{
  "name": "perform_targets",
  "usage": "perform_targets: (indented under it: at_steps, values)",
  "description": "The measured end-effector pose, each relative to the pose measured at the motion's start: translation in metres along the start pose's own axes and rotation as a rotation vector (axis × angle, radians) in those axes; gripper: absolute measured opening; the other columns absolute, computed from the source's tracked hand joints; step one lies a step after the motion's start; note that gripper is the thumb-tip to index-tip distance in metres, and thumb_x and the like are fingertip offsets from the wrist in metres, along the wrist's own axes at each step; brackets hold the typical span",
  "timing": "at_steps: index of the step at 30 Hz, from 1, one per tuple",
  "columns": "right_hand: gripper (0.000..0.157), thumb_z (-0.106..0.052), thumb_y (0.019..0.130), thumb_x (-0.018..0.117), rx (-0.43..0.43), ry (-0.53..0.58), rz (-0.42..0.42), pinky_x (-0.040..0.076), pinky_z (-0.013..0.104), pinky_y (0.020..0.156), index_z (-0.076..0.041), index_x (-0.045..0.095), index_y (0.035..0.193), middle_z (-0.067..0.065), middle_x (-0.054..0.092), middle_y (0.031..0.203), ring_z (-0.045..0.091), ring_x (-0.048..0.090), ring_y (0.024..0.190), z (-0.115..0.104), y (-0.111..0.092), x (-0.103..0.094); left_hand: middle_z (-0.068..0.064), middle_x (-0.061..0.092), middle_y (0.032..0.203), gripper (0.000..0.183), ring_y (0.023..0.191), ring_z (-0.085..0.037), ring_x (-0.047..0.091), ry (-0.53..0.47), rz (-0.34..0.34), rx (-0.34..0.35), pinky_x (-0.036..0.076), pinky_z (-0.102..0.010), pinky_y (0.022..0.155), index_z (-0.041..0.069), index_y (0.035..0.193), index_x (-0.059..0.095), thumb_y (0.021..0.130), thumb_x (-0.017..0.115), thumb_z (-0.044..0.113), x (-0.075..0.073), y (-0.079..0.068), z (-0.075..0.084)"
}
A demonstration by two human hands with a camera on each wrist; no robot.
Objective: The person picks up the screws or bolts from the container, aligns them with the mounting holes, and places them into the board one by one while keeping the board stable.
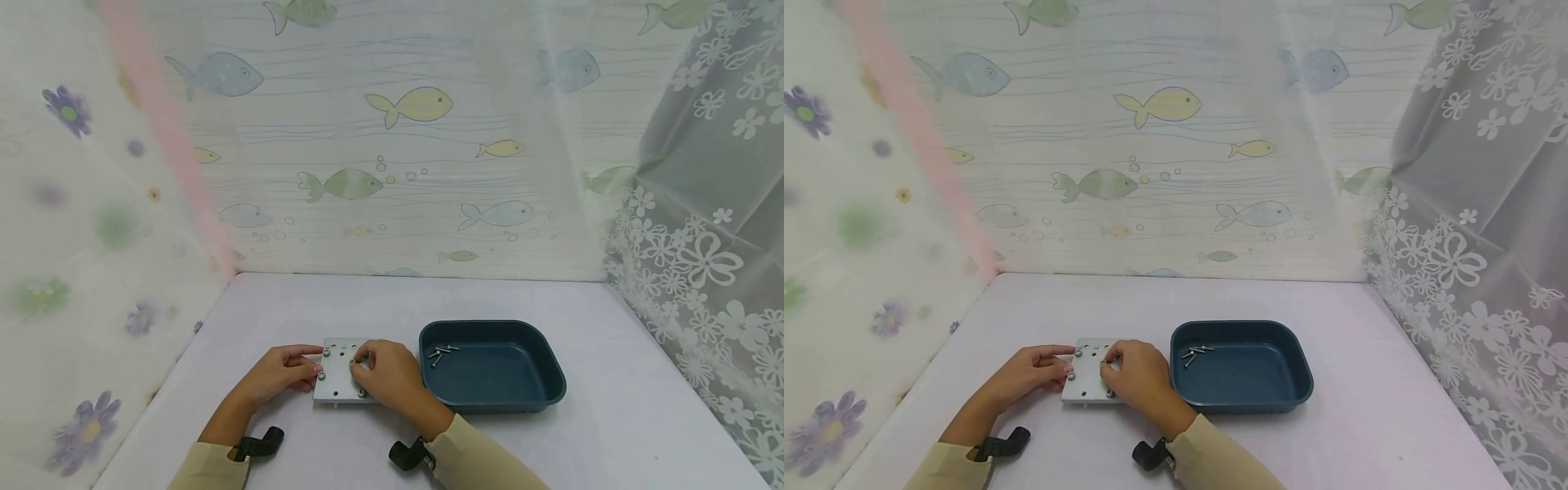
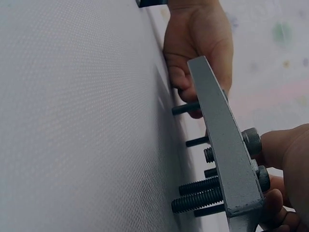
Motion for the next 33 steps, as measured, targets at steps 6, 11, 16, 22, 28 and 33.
perform_targets:
  at_steps: [6, 11, 16, 22, 28, 33]
  values:
    - [0.006, -0.034, 0.09, 0.077, 0.019, -0.01, -0.005, 0.031, 0.024, 0.046, -0.029, 0.077, 0.094, -0.013, 0.049, 0.059, 0.005, 0.044, 0.053, -0.002, -0.001, -0.003, -0.01, 0.078, 0.103, 0.063, 0.086, -0.022, 0.073, 0.004, 0.013, -0.015, 0.063, -0.031, 0.075, 0.0, 0.146, 0.055, 0.093, 0.079, 0.025, 0.0, 0.0, 0.0]
    - [0.01, -0.035, 0.091, 0.076, 0.021, -0.014, -0.019, 0.031, 0.024, 0.046, -0.028, 0.078, 0.098, -0.012, 0.05, 0.059, 0.006, 0.045, 0.053, -0.006, -0.001, -0.006, -0.01, 0.077, 0.103, 0.063, 0.086, -0.022, 0.073, 0.004, 0.017, -0.021, 0.063, -0.031, 0.075, 0.001, 0.146, 0.056, 0.093, 0.079, 0.027, 0.001, 0.0, -0.001]
    - [0.014, -0.034, 0.092, 0.076, 0.009, -0.004, -0.055, 0.033, 0.025, 0.047, -0.026, 0.079, 0.104, -0.01, 0.051, 0.061, 0.008, 0.046, 0.055, -0.015, 0.0, -0.017, -0.01, 0.077, 0.104, 0.063, 0.087, -0.022, 0.073, 0.006, 0.019, -0.018, 0.063, -0.031, 0.075, 0.001, 0.146, 0.056, 0.094, 0.079, 0.026, 0.0, -0.002, 0.001]
    - [0.012, -0.028, 0.093, 0.074, -0.039, 0.056, -0.09, 0.033, 0.024, 0.047, -0.023, 0.079, 0.103, -0.007, 0.053, 0.066, 0.01, 0.045, 0.055, -0.019, 0.003, -0.04, -0.01, 0.077, 0.105, 0.063, 0.086, -0.022, 0.072, 0.021, 0.032, -0.024, 0.063, -0.031, 0.075, 0.003, 0.146, 0.056, 0.093, 0.079, 0.028, 0.0, -0.002, 0.001]
    - [0.009, -0.024, 0.094, 0.073, -0.095, 0.119, -0.129, 0.038, 0.025, 0.048, -0.022, 0.08, 0.099, -0.008, 0.059, 0.073, 0.011, 0.047, 0.056, -0.014, 0.006, -0.067, -0.01, 0.077, 0.105, 0.062, 0.086, -0.023, 0.072, 0.011, 0.033, -0.026, 0.063, -0.032, 0.075, 0.003, 0.145, 0.057, 0.093, 0.079, 0.027, -0.001, -0.001, 0.0]
    - [0.007, -0.025, 0.093, 0.075, -0.078, 0.13, -0.187, 0.044, 0.027, 0.051, -0.027, 0.08, 0.098, -0.008, 0.062, 0.077, 0.012, 0.052, 0.061, 0.004, 0.009, -0.086, -0.01, 0.078, 0.105, 0.063, 0.087, -0.023, 0.073, 0.0, 0.025, -0.031, 0.063, -0.032, 0.075, 0.003, 0.146, 0.057, 0.092, 0.08, 0.026, 0.0, -0.001, -0.001]
Point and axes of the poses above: each hand's wrist, its own y-axis towards the middle knuckle, its own x-axis out of the palm, z = x × y, the point moved 7 cm from there along y, towards the middle knuckle
